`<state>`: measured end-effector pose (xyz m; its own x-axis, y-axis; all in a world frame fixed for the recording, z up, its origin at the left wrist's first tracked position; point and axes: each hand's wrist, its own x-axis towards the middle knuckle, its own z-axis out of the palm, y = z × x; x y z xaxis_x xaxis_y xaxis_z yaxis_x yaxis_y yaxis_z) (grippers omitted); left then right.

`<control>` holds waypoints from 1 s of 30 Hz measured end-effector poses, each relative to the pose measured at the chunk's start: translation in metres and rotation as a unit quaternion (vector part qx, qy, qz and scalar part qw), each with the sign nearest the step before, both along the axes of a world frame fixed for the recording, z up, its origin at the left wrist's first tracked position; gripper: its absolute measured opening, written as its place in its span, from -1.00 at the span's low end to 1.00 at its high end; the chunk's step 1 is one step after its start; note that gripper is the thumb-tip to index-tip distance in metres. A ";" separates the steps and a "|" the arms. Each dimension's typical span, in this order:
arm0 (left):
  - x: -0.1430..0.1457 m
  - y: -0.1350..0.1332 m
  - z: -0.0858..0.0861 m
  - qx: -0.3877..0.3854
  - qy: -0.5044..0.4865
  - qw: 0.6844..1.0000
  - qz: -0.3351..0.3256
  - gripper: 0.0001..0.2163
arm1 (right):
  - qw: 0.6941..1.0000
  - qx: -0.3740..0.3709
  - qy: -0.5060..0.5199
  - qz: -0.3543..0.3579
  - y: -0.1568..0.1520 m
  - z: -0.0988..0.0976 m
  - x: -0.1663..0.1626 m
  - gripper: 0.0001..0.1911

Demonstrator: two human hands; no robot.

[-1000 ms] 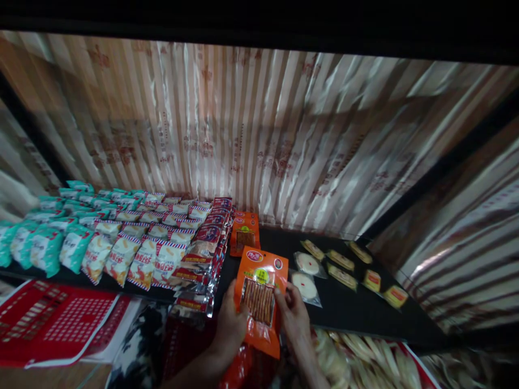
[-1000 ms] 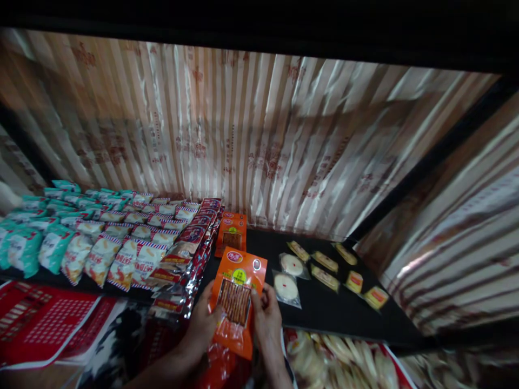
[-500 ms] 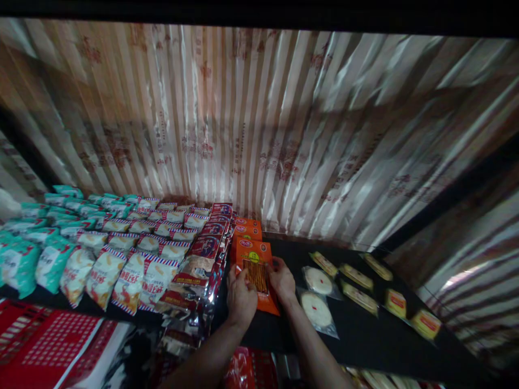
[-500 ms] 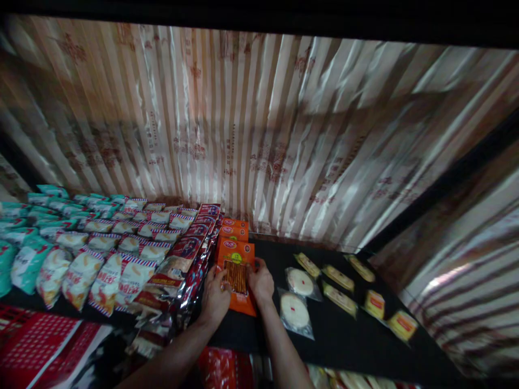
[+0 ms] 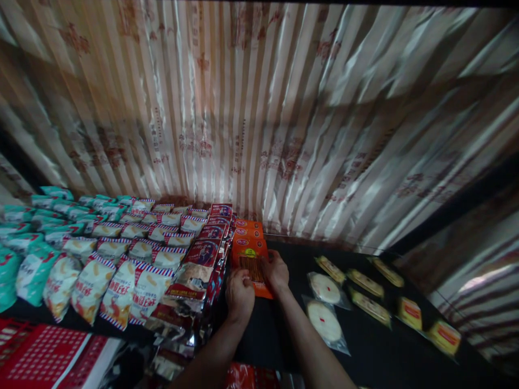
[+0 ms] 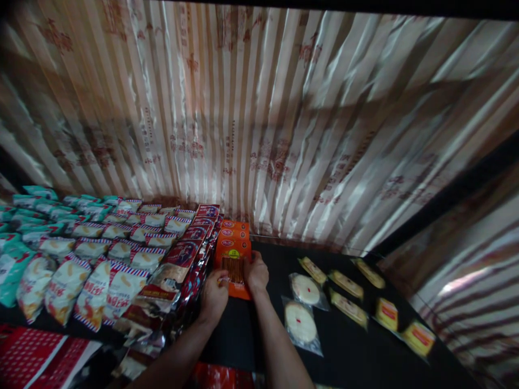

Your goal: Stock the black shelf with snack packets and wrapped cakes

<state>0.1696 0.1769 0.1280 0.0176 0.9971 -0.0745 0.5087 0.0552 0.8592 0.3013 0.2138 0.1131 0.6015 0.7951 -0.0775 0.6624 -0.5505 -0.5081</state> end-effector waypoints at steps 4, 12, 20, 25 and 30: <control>0.003 0.002 -0.007 0.014 0.001 1.000 0.023 -0.69 | 1.000 -0.003 -0.011 0.007 0.005 0.000 -0.001 -0.63; 0.005 0.002 -0.016 0.033 0.015 0.999 0.029 -0.68 | 0.999 -0.008 -0.026 0.018 0.004 -0.002 -0.007 -0.63; 0.007 0.002 -0.018 0.023 0.013 0.999 0.029 -0.67 | 0.998 -0.010 -0.061 0.024 0.005 0.001 -0.008 -0.65; 0.007 0.003 -0.016 0.023 0.031 0.999 0.015 -0.66 | 0.998 -0.018 -0.062 0.021 0.007 0.001 -0.010 -0.65; 0.008 0.001 -0.016 0.021 0.049 0.999 0.000 -0.66 | 0.998 -0.025 -0.062 0.015 0.006 0.001 -0.011 -0.64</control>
<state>0.1779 0.1774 0.1116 0.0112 0.9994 -0.0332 0.5909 0.0202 0.8065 0.2898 0.2197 0.1139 0.5848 0.8100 -0.0443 0.7352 -0.5523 -0.3930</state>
